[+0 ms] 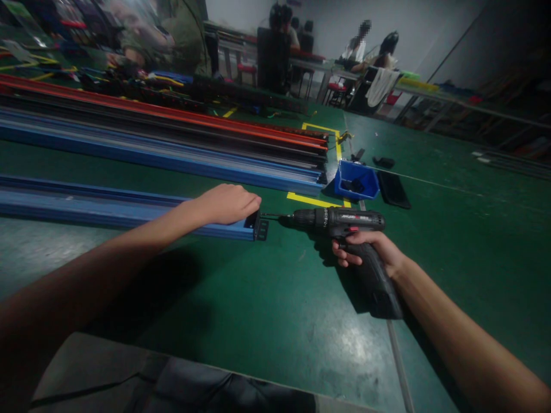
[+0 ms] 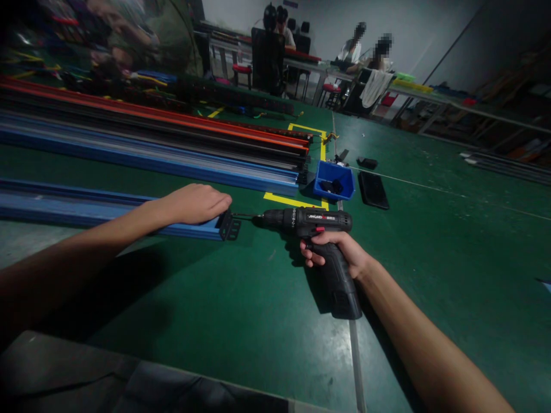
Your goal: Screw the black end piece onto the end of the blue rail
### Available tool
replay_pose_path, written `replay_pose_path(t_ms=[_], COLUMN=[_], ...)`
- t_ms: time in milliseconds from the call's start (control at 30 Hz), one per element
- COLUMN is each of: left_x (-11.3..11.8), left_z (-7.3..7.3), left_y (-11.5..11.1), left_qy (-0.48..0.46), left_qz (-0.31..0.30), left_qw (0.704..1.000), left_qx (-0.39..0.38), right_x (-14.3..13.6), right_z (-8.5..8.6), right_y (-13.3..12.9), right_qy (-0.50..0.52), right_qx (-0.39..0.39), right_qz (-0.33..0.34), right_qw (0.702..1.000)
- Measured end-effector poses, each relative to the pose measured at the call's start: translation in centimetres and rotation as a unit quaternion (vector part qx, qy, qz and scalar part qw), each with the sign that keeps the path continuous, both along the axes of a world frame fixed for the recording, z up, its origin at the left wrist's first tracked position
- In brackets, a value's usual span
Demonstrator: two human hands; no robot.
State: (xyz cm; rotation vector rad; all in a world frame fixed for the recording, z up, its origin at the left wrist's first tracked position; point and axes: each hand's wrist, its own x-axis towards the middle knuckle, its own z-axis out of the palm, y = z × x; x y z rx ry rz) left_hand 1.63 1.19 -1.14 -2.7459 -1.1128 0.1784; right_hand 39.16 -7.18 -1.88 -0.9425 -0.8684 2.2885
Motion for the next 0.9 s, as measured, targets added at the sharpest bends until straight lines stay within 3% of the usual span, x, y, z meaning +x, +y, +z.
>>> replay_pose_path(t_ms=[900], left_x=[0.16], left_z=[0.46], left_y=[-0.13], left_qy=[0.022], left_qz=[0.008], left_qw=[1.0], left_qx=[-0.003], right_x=[0.12], right_z=[0.02], right_y=[0.29], right_qy=[-0.002], right_qx=[-0.003], right_qz=[0.009], right_qw=[1.0])
